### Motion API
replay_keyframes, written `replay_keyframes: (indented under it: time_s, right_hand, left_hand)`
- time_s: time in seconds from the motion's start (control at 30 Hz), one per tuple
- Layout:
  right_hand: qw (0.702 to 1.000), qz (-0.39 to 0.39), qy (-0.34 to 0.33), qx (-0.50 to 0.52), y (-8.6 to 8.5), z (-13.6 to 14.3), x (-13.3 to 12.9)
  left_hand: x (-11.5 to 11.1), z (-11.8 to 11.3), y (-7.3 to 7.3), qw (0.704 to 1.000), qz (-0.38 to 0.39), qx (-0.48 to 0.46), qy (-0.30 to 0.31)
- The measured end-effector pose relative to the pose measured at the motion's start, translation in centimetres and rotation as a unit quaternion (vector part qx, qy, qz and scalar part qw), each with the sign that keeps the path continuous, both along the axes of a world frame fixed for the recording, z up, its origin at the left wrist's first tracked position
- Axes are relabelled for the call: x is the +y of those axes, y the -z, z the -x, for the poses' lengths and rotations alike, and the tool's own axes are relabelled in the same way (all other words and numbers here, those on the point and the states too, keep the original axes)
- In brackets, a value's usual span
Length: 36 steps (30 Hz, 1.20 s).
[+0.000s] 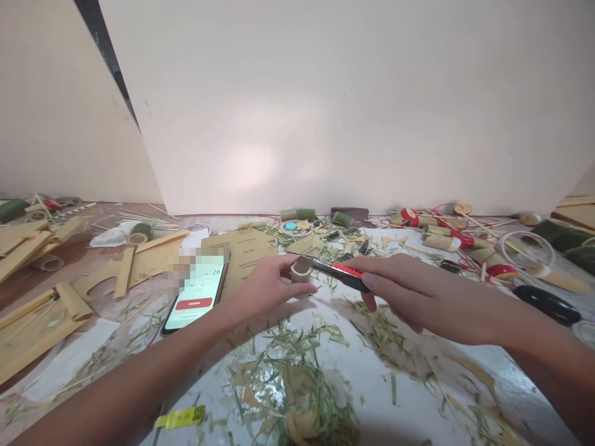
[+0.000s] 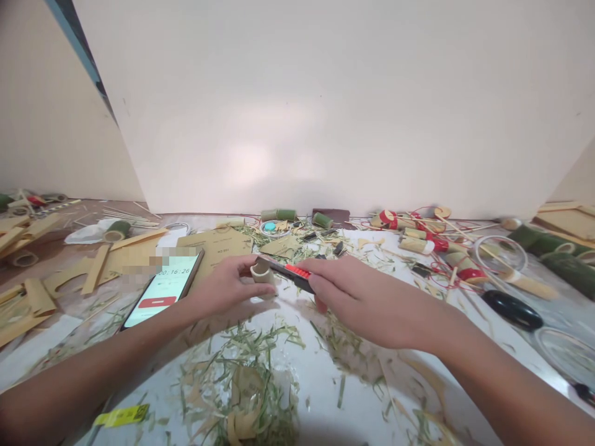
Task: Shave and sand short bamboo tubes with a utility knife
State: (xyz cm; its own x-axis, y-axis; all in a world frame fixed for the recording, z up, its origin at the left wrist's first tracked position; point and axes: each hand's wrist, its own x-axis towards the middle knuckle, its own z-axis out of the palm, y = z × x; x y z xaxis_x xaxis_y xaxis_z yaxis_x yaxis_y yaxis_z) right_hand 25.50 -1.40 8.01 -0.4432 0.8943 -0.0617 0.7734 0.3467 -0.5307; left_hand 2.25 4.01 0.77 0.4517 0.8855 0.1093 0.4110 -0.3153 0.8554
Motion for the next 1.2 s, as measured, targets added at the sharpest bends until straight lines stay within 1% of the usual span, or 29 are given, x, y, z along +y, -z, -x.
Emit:
replay_keyframes:
  time_s: [0.07,0.17,0.23,0.33,0.43,0.57,0.67,0.77,0.83,0.87,0.9,0.97,1.03,1.07,1.13,1.2]
  right_hand:
    - [1.0,0.018,0.004,-0.003,0.4,-0.1,0.3]
    - [1.0,0.006,0.005,0.006,0.9,-0.1,0.4]
    - [1.0,-0.007,0.001,0.007,0.8,0.0,0.3]
    - [1.0,-0.008,-0.01,-0.006,0.6,0.2,0.0]
    - [1.0,-0.007,-0.008,-0.019,0.5,0.4,0.0]
    - [1.0,-0.005,-0.001,-0.016,1.0,0.6,0.4]
    - [1.0,0.004,-0.002,0.007,1.8,0.9,0.7]
    - [0.995,0.063,0.016,0.07,3.0,1.5,0.8]
    - [0.985,0.105,0.037,0.133,3.9,2.0,0.9]
    - [0.98,0.112,0.045,0.16,4.2,2.3,0.9]
    - [0.977,0.107,0.05,0.178,4.4,2.4,1.0]
    - [0.981,0.069,0.046,0.178,4.4,2.4,1.3]
    - [0.99,0.013,0.03,0.138,3.9,1.9,1.8]
    - [0.994,-0.016,0.02,0.109,3.6,1.5,2.0]
    - [0.997,-0.062,-0.003,0.055,2.9,0.6,2.4]
    - [0.996,-0.083,-0.029,0.018,2.6,-0.1,2.6]
  left_hand:
    - [0.0,0.0,0.0,1.0,-0.008,-0.004,0.007]
    - [0.0,0.2,0.0,1.0,-0.02,0.002,-0.005]
    - [0.0,0.2,0.0,1.0,-0.025,0.007,-0.013]
    - [-0.1,0.2,-0.1,1.0,-0.028,0.001,-0.004]
    - [-0.1,0.1,-0.2,1.0,-0.022,-0.004,-0.001]
    - [0.0,0.1,-0.3,0.998,0.039,-0.051,0.019]
    - [0.1,0.2,-0.1,0.987,0.091,-0.118,0.061]
    - [-0.1,0.3,0.4,0.965,0.16,-0.186,0.094]
    - [-0.3,0.4,0.7,0.95,0.193,-0.224,0.1]
    - [-0.4,0.5,0.8,0.945,0.207,-0.232,0.1]
    - [-0.5,0.6,0.9,0.94,0.223,-0.239,0.1]
    - [-0.5,0.9,1.1,0.926,0.267,-0.247,0.099]
    - [-0.4,1.1,1.3,0.914,0.306,-0.245,0.108]
    - [-0.3,1.2,1.3,0.911,0.311,-0.243,0.116]
    - [0.0,1.3,1.3,0.922,0.281,-0.224,0.141]
    - [0.3,1.3,1.0,0.945,0.208,-0.189,0.166]
